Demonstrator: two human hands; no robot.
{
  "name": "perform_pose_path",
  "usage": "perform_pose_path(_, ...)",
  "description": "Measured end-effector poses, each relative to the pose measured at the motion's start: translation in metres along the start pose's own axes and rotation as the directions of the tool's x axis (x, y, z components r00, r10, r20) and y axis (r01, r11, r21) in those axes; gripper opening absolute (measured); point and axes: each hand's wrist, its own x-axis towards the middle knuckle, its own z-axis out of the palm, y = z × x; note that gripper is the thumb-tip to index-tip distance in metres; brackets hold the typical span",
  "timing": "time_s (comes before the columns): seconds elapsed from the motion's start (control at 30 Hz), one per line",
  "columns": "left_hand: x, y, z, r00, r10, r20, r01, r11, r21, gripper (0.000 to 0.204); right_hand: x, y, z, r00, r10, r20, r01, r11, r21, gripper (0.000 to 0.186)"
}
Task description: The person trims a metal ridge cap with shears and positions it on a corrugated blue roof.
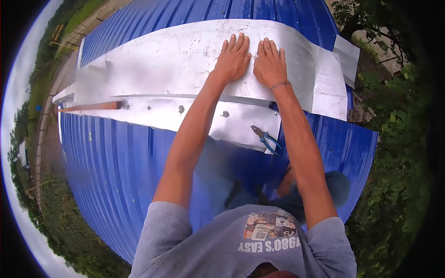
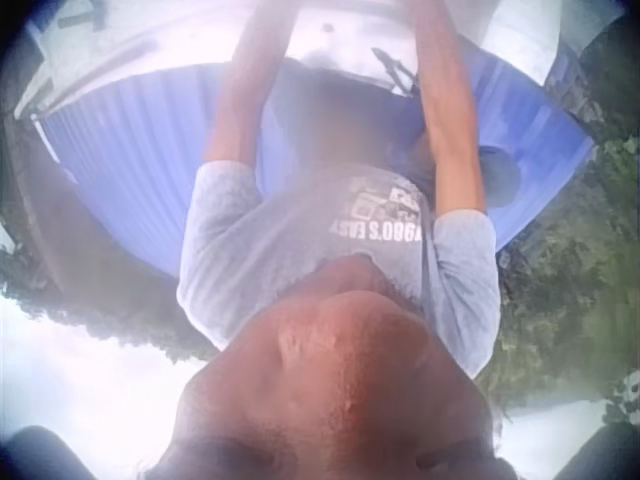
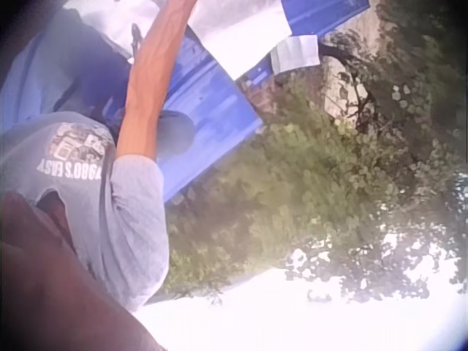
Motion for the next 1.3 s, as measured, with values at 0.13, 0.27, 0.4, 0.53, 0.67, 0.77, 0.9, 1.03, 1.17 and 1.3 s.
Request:
perform_pose_path(0.13, -0.005, -0.006, 0.009, 0.996, 0.012, -0.093, -0.011, 1.0, 0.016, 0.057, -0.014, -0.013, -0.004, 0.997, 0.03, 0.076, -0.02, 0.991, -0.134, 0.059)
perform_pose_path(0.27, -0.003, -0.004, 0.007, 0.992, 0.025, -0.122, -0.018, 0.998, 0.055, 0.053, -0.01, -0.011, -0.011, 0.989, 0.087, 0.12, -0.085, 0.996, -0.022, 0.062)
perform_pose_path(0.4, -0.005, 0.009, 0.001, 0.992, 0.057, -0.114, -0.049, 0.996, 0.071, 0.045, -0.008, 0.0, -0.023, 0.975, 0.09, 0.203, -0.09, 0.996, -0.008, 0.061)
perform_pose_path(0.53, -0.007, 0.009, -0.003, 1.0, -0.015, 0.01, 0.014, 0.995, 0.101, 0.046, -0.031, -0.009, -0.052, 0.985, 0.1, 0.138, -0.111, 0.99, 0.081, 0.047)
perform_pose_path(0.67, -0.002, 0.014, 0.002, 0.999, 0.0, -0.037, 0.006, 0.988, 0.155, 0.046, -0.076, 0.008, -0.074, 0.943, 0.332, 0.004, -0.319, 0.901, 0.294, 0.037)
perform_pose_path(0.77, 0.0, 0.014, 0.007, 0.999, 0.018, -0.046, -0.006, 0.968, 0.252, 0.048, -0.086, 0.036, -0.081, 0.931, 0.364, -0.004, -0.35, 0.9, 0.26, 0.04)
perform_pose_path(0.9, 0.002, 0.037, -0.016, 0.988, 0.089, 0.128, -0.116, 0.968, 0.222, 0.052, -0.094, 0.1, -0.083, 0.889, 0.454, -0.054, -0.446, 0.888, 0.111, 0.043)
perform_pose_path(1.03, 0.007, 0.065, -0.023, 0.973, 0.018, 0.231, -0.073, 0.971, 0.23, 0.051, -0.086, 0.173, -0.074, 0.828, 0.524, -0.198, -0.554, 0.82, -0.147, 0.052)
perform_pose_path(1.17, 0.008, 0.086, -0.023, 0.972, -0.037, 0.232, -0.007, 0.982, 0.188, 0.064, -0.076, 0.201, -0.051, 0.755, 0.651, -0.079, -0.654, 0.738, -0.163, 0.056)
perform_pose_path(1.3, 0.004, 0.086, -0.018, 0.98, -0.035, 0.198, -0.009, 0.976, 0.217, 0.065, -0.07, 0.196, -0.013, 0.62, 0.764, 0.18, -0.753, 0.643, -0.139, 0.07)
